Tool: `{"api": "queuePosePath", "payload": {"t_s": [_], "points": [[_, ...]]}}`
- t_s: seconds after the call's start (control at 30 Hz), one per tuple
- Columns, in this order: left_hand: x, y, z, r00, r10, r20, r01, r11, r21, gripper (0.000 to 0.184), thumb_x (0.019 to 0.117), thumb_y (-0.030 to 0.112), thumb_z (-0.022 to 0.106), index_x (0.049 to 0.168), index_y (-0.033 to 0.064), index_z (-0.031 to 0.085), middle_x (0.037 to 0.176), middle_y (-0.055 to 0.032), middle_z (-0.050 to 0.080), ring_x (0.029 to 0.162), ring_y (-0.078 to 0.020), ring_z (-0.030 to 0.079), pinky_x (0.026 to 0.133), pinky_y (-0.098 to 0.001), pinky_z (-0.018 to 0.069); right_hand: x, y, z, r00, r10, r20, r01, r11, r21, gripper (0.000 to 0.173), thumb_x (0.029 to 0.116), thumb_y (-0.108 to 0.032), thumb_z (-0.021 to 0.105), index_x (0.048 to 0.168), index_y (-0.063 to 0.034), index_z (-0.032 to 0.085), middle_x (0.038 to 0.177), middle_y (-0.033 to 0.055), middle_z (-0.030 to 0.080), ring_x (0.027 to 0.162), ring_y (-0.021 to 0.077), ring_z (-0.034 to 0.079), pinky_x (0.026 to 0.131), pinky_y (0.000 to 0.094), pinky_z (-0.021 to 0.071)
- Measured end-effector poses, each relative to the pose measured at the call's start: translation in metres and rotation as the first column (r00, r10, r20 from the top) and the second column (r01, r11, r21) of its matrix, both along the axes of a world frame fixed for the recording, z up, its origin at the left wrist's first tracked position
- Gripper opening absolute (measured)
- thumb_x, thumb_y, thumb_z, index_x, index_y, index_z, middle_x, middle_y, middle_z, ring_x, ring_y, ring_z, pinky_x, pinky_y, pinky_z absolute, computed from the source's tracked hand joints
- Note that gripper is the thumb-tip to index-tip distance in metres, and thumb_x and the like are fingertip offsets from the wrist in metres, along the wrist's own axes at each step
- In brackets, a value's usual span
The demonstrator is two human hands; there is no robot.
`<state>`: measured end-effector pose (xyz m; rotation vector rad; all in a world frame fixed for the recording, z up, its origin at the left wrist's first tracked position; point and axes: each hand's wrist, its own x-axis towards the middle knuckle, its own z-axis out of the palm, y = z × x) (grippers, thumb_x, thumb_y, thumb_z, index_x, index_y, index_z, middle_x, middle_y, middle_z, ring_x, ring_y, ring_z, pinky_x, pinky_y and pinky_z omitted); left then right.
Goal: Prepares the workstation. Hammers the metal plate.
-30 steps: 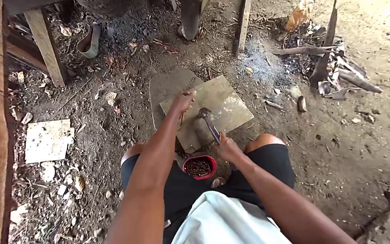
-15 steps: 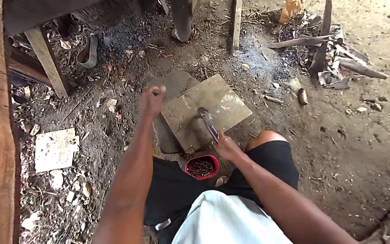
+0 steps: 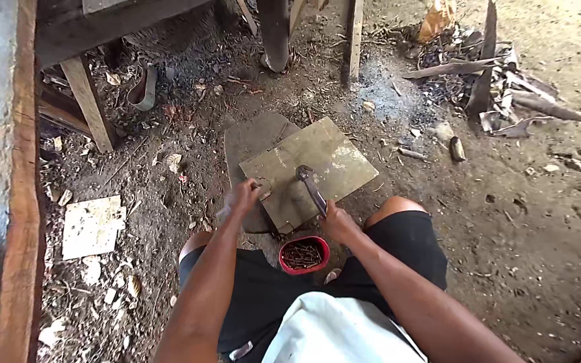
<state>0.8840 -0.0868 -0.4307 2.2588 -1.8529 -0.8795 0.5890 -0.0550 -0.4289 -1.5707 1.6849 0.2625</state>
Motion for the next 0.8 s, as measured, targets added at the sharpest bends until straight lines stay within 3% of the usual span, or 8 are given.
{"api": "queuePosePath", "payload": {"t_s": [0.1, 0.2, 0.27, 0.33, 0.4, 0.47, 0.5, 0.8], "points": [[0.043, -0.004, 0.005, 0.984, 0.161, 0.071, -0.162, 0.987, 0.000, 0.034, 0.1044, 0.034, 0.057, 0.126, 0.0106, 0.069, 0.115, -0.0210, 0.072, 0.108, -0.0443, 0.068, 0.091, -0.0710, 0.0510, 0.000, 0.002, 0.000, 1.000, 0.000, -0.003, 0.000, 1.000, -0.004, 0.048, 0.1018, -0.032, 0.056, 0.141, -0.0086, 0.041, 0.106, 0.0179, 0.068, 0.100, 0.0358, 0.071, 0.084, 0.0557, 0.0570], [0.070, 0.000, -0.003, 0.986, 0.140, 0.093, -0.144, 0.989, 0.032, 0.036, 0.1029, 0.037, 0.061, 0.121, 0.0075, 0.071, 0.112, -0.0221, 0.072, 0.107, -0.0438, 0.069, 0.091, -0.0703, 0.0507, 0.002, 0.003, 0.000, 1.000, 0.009, 0.000, -0.009, 1.000, -0.002, 0.051, 0.1021, -0.033, 0.056, 0.143, -0.0083, 0.040, 0.108, 0.0189, 0.068, 0.101, 0.0368, 0.070, 0.085, 0.0570, 0.0564], [0.061, -0.004, 0.011, 0.986, 0.169, 0.002, -0.169, 0.985, 0.019, 0.042, 0.1049, 0.043, 0.057, 0.131, 0.0118, 0.068, 0.120, -0.0204, 0.071, 0.114, -0.0415, 0.067, 0.098, -0.0686, 0.0495, 0.002, 0.002, 0.000, 1.000, 0.001, 0.007, -0.001, 1.000, -0.007, 0.053, 0.1019, -0.033, 0.057, 0.145, -0.0079, 0.040, 0.110, 0.0196, 0.068, 0.101, 0.0374, 0.070, 0.086, 0.0585, 0.0560], [0.035, -0.009, 0.036, 0.939, 0.244, -0.242, -0.278, 0.953, -0.119, 0.040, 0.1067, 0.043, 0.054, 0.127, 0.0126, 0.070, 0.110, -0.0165, 0.072, 0.100, -0.0337, 0.069, 0.091, -0.0588, 0.0544, -0.001, 0.001, -0.001, 1.000, 0.004, 0.007, -0.004, 1.000, -0.011, 0.052, 0.1021, -0.034, 0.056, 0.144, -0.0078, 0.040, 0.109, 0.0191, 0.068, 0.101, 0.0367, 0.070, 0.085, 0.0581, 0.0560], [0.008, -0.018, 0.036, 0.760, 0.150, -0.633, -0.434, 0.841, -0.322, 0.032, 0.1058, 0.038, 0.057, 0.106, 0.0103, 0.072, 0.076, -0.0037, 0.062, 0.060, -0.0155, 0.054, 0.058, -0.0349, 0.0498, -0.002, 0.001, -0.003, 1.000, 0.003, 0.013, -0.002, 1.000, -0.011, 0.051, 0.1020, -0.034, 0.057, 0.143, -0.0076, 0.041, 0.109, 0.0190, 0.068, 0.100, 0.0367, 0.070, 0.085, 0.0575, 0.0562], [-0.017, -0.033, 0.029, 0.478, -0.069, -0.876, -0.549, 0.755, -0.358, 0.026, 0.1043, 0.033, 0.060, 0.091, 0.0127, 0.069, 0.066, 0.0070, 0.056, 0.051, -0.0042, 0.047, 0.051, -0.0235, 0.0456, -0.002, 0.002, -0.005, 1.000, -0.001, 0.016, 0.002, 1.000, -0.012, 0.051, 0.1019, -0.034, 0.057, 0.142, -0.0077, 0.041, 0.107, 0.0182, 0.068, 0.099, 0.0360, 0.070, 0.084, 0.0568, 0.0563], [-0.027, -0.040, 0.024, 0.410, -0.128, -0.903, -0.564, 0.742, -0.361, 0.025, 0.1032, 0.033, 0.063, 0.088, 0.0137, 0.067, 0.068, 0.0070, 0.058, 0.053, -0.0043, 0.049, 0.052, -0.0236, 0.0469, -0.002, 0.001, -0.005, 1.000, -0.002, 0.014, 0.002, 1.000, -0.012, 0.051, 0.1021, -0.034, 0.057, 0.143, -0.0078, 0.041, 0.107, 0.0182, 0.068, 0.099, 0.0357, 0.070, 0.084, 0.0567, 0.0564], [-0.055, -0.043, -0.009, 0.437, -0.078, -0.896, -0.533, 0.780, -0.328, 0.029, 0.1016, 0.035, 0.066, 0.083, 0.0126, 0.065, 0.072, 0.0032, 0.061, 0.059, -0.0074, 0.054, 0.056, -0.0244, 0.0489, -0.002, 0.000, -0.005, 1.000, -0.010, 0.015, 0.010, 1.000, -0.006, 0.048, 0.1022, -0.033, 0.057, 0.141, -0.0086, 0.043, 0.108, 0.0181, 0.068, 0.100, 0.0363, 0.070, 0.085, 0.0570, 0.0562]]}}
